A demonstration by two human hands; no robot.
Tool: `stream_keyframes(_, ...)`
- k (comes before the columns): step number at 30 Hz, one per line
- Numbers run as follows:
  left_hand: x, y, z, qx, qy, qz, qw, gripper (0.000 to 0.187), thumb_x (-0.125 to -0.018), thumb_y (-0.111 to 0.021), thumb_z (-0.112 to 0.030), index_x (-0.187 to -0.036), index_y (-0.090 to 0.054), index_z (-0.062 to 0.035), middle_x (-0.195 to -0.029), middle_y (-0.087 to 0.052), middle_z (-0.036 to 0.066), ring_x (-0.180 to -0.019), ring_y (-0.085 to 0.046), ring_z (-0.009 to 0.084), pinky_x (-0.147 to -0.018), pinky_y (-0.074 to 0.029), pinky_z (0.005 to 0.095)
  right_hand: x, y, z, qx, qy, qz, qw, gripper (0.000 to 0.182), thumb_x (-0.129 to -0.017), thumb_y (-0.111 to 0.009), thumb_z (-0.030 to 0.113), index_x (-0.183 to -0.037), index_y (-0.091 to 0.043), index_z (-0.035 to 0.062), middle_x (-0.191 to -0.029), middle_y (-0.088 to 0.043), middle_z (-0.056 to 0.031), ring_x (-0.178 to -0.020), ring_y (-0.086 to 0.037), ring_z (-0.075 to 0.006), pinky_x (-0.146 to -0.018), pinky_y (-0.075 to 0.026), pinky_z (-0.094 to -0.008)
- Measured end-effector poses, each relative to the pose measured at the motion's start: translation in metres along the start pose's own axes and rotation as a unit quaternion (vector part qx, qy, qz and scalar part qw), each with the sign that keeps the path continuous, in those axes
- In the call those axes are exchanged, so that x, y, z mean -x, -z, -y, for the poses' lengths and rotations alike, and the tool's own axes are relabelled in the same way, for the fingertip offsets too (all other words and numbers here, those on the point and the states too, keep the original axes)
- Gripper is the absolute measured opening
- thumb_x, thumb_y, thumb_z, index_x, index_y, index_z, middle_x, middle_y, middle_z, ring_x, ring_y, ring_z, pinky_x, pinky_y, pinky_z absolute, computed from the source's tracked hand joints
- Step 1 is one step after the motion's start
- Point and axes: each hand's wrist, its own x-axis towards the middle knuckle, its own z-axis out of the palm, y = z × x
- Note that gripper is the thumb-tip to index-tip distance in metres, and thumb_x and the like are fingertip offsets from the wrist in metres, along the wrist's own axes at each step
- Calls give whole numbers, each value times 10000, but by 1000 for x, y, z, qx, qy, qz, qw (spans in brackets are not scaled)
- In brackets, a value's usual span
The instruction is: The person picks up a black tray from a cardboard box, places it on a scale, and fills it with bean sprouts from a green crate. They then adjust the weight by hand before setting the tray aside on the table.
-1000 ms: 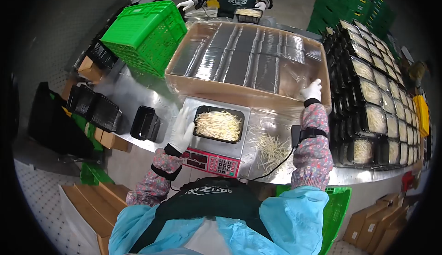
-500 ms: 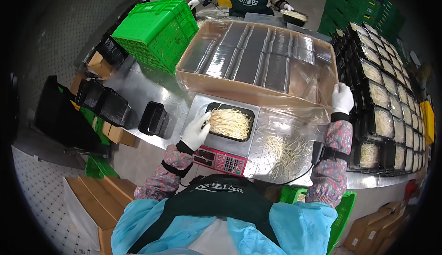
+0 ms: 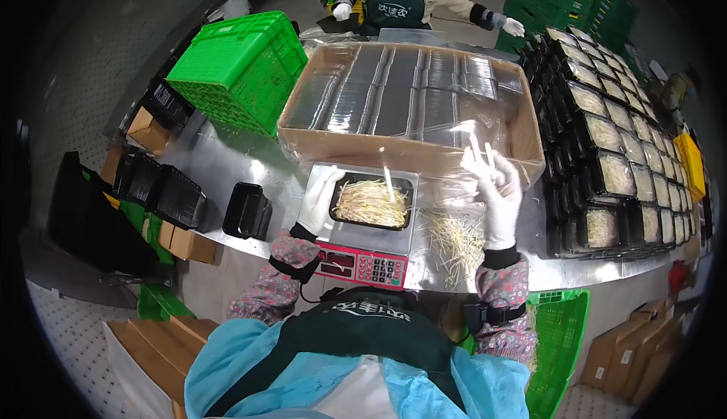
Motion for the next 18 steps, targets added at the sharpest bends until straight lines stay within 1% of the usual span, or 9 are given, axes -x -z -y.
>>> stream_keyframes(2,-3,9,-2,54,-11,-30,998,393,-1008,-443,-254,-1296,-514,5,-1222,-588,151,-1152,-552,211,-937,-464,351,21,-16,-33,-28,-25,13,999,543,-870,-605,-19,-1367,-399,49,-877,-657,-33,-644,-638,-120,-528,-544,-230)
stream_keyframes(4,-1,16,-42,372,215,-33,902,346,-988,-495,-197,-1273,-529,-3,-1153,-592,153,-998,-626,184,-733,-532,266,46,-46,-47,-38,-61,42,996,635,-866,-599,-43,-1417,-308,77,-874,-627,-55,-652,-636,-135,-549,-558,-249)
stream_keyframes(5,5,13,-50,360,203,-13,911,331,-936,-573,-126,-1241,-541,0,-1028,-620,102,-864,-639,133,-597,-504,195,56,-54,-61,-64,-76,59,993,689,-862,-579,-64,-1451,-263,103,-861,-614,-56,-634,-625,-133,-556,-551,-260)
stream_keyframes(9,16,20,-19,211,194,4,958,319,-887,-591,-25,-1204,-571,9,-843,-637,11,-730,-615,87,-597,-483,194,71,-64,-82,32,-119,100,987,751,-860,-578,-44,-1494,-214,128,-774,-594,-52,-619,-604,-124,-567,-524,-278)
stream_keyframes(11,11,15,2,159,150,19,976,318,-885,-588,-19,-1202,-581,5,-864,-648,22,-726,-619,90,-628,-489,200,62,-60,-80,355,-53,164,919,634,-897,-582,82,-1466,-306,118,-684,-610,-99,-623,-640,-199,-584,-511,-336)
stream_keyframes(12,7,12,11,104,106,35,988,317,-883,-586,-12,-1200,-591,0,-884,-659,32,-723,-623,93,-659,-494,205,56,-59,-85,356,-54,164,919,634,-897,-582,82,-1466,-306,118,-684,-610,-99,-623,-640,-199,-584,-511,-336)
stream_keyframes(14,-10,9,24,-9,73,38,997,330,-881,-587,-23,-1211,-595,-17,-977,-680,74,-832,-640,115,-762,-499,239,36,-56,-112,551,79,147,817,507,-926,-566,255,-1390,-426,107,-675,-639,-155,-681,-664,-305,-631,-495,-439)
stream_keyframes(16,-26,3,35,-156,-67,27,985,358,-883,-588,-38,-1242,-583,-41,-1089,-669,118,-979,-628,137,-846,-490,275,19,-60,-119,630,42,129,764,318,-928,-558,351,-1141,-585,116,-797,-681,-169,-745,-652,-374,-659,-506,-466)
stream_keyframes(18,-30,-2,43,-172,-52,53,982,357,-897,-583,-62,-1253,-578,-43,-1133,-655,133,-1052,-607,156,-871,-485,294,11,-58,-138,667,-12,119,735,317,-922,-562,377,-1077,-594,103,-808,-675,-182,-767,-652,-374,-675,-501,-466)
